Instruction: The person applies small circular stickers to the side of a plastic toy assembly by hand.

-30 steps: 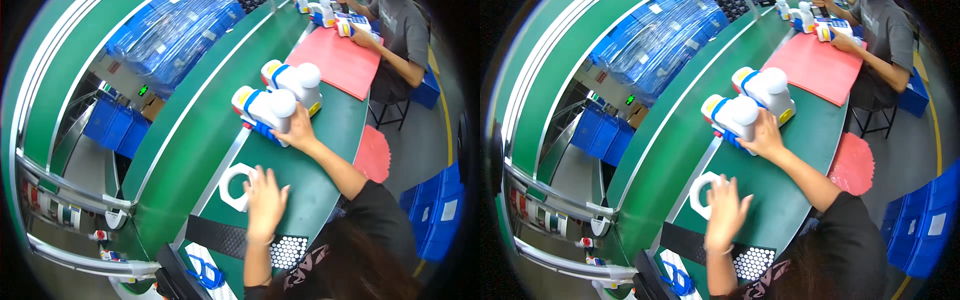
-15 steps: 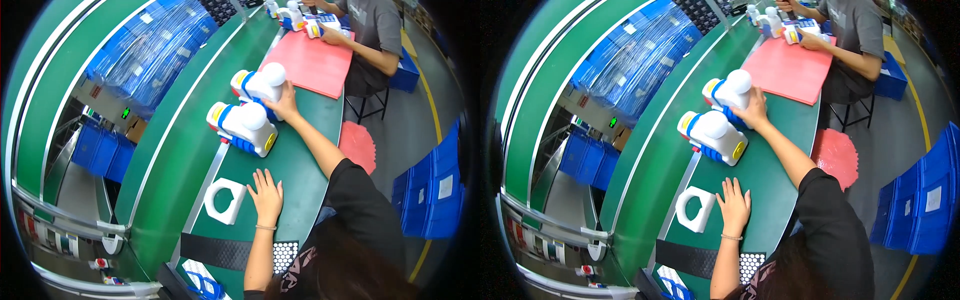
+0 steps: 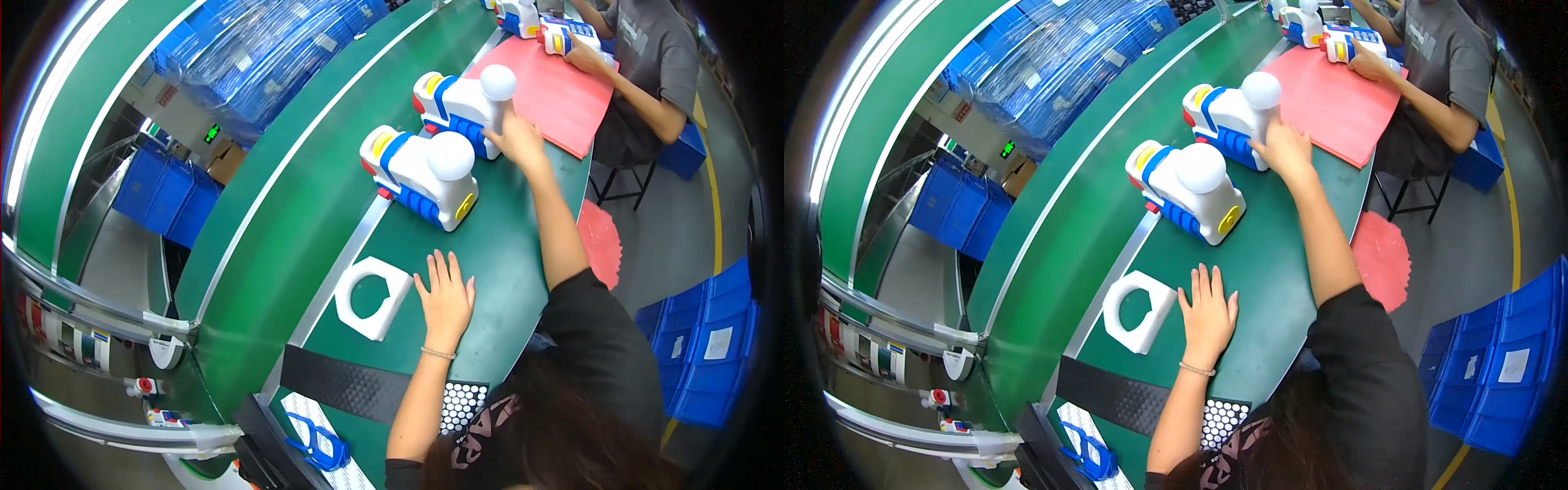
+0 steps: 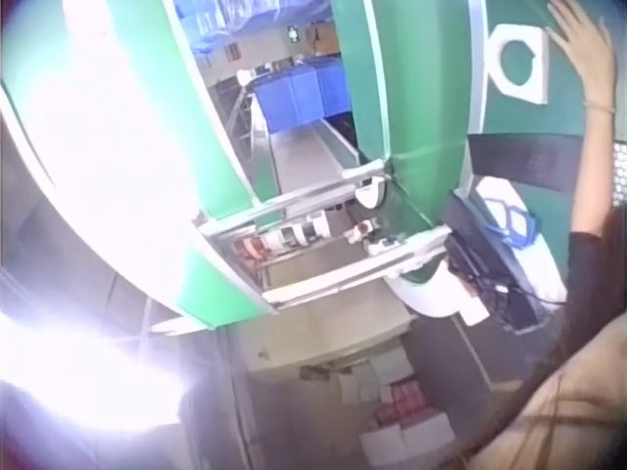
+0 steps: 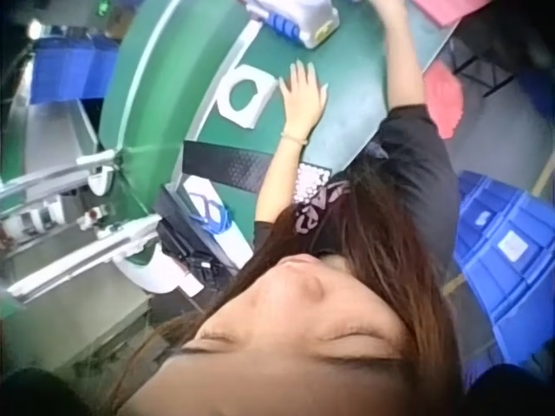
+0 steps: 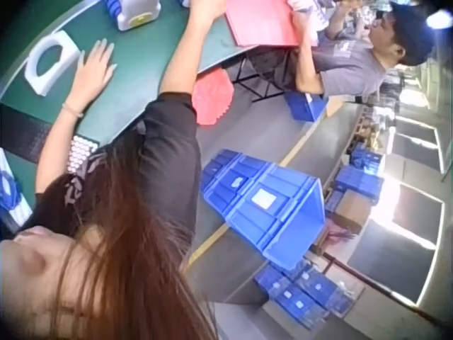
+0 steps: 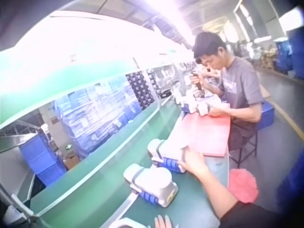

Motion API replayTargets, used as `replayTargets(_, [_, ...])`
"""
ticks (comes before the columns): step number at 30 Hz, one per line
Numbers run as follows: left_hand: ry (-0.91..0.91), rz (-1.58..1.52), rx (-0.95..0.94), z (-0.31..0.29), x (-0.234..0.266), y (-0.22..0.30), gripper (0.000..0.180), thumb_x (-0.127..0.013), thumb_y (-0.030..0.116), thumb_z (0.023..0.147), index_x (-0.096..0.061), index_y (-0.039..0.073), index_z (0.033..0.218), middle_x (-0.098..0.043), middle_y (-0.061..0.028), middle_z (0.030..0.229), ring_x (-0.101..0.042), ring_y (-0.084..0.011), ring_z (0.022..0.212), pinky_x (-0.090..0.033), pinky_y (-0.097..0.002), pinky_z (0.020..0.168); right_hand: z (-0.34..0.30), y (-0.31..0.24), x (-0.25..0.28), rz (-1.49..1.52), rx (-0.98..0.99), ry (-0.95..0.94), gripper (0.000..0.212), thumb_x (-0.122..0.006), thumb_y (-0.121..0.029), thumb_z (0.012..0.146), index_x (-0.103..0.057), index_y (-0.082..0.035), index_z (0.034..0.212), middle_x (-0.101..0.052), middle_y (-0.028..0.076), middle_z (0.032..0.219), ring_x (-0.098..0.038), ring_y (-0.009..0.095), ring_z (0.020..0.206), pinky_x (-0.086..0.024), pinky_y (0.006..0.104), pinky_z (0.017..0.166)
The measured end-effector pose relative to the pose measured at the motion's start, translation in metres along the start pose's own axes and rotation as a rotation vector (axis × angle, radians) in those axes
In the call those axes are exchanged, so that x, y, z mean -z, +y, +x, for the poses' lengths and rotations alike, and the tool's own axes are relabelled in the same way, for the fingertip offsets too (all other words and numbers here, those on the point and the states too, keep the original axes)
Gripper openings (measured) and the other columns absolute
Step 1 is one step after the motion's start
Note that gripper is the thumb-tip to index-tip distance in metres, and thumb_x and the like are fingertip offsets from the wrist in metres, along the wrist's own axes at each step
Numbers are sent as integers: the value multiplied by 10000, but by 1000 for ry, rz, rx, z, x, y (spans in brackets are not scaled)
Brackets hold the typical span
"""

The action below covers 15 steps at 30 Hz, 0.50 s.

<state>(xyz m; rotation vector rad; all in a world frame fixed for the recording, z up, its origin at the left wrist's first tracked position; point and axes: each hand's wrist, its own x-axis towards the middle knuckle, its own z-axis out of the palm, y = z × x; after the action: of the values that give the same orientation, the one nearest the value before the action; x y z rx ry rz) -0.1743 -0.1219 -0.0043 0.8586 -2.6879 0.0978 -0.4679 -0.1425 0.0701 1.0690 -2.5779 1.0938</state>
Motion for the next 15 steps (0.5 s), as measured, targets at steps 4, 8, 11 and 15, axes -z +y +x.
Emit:
replayTargets(4, [-12, -28, 4, 1, -4, 1, 537, -505, 323, 852, -413, -1, 1270, -378, -216, 1332, -342, -329, 1256, -278, -554, 984, -63, -26, 15, 326, 450, -349, 1125, -782, -356, 648, -42, 38, 1398, -257, 262, 1397, -279, 315, 1308, -235, 381, 1064])
replayTargets(8, [8, -28, -15, 5, -1, 1, 525, -508, 311, 852, -411, 3, 1267, -380, -210, 1330, -336, -321, 1259, -283, -543, 988, -93, -84, -14, 895, 236, -52, 1213, -860, -224, 559, -18, -49, 1415, -447, 167, 1251, -450, 242, 1174, -335, 367, 1001])
replayTargets(11, [11, -2, -19, 8, 3, 1, 529, -511, 314, 850, -411, 2, 1265, -386, -203, 1327, -344, -317, 1253, -297, -540, 980, -93, -81, -40, 929, 300, 65, 1115, -868, -224, 535, -157, -43, 1374, -466, 144, 1224, -461, 255, 1151, -372, 380, 970])
replayTargets(15, [25, 11, -15, 5, -2, 0, 528, -523, 311, 844, -421, -1, 1257, -400, -205, 1315, -355, -322, 1246, -307, -546, 967, -102, -64, -56, 622, 415, 153, 916, -842, -318, 518, -349, -31, 1234, -422, 155, 1152, -471, 346, 1070, -411, 411, 892])
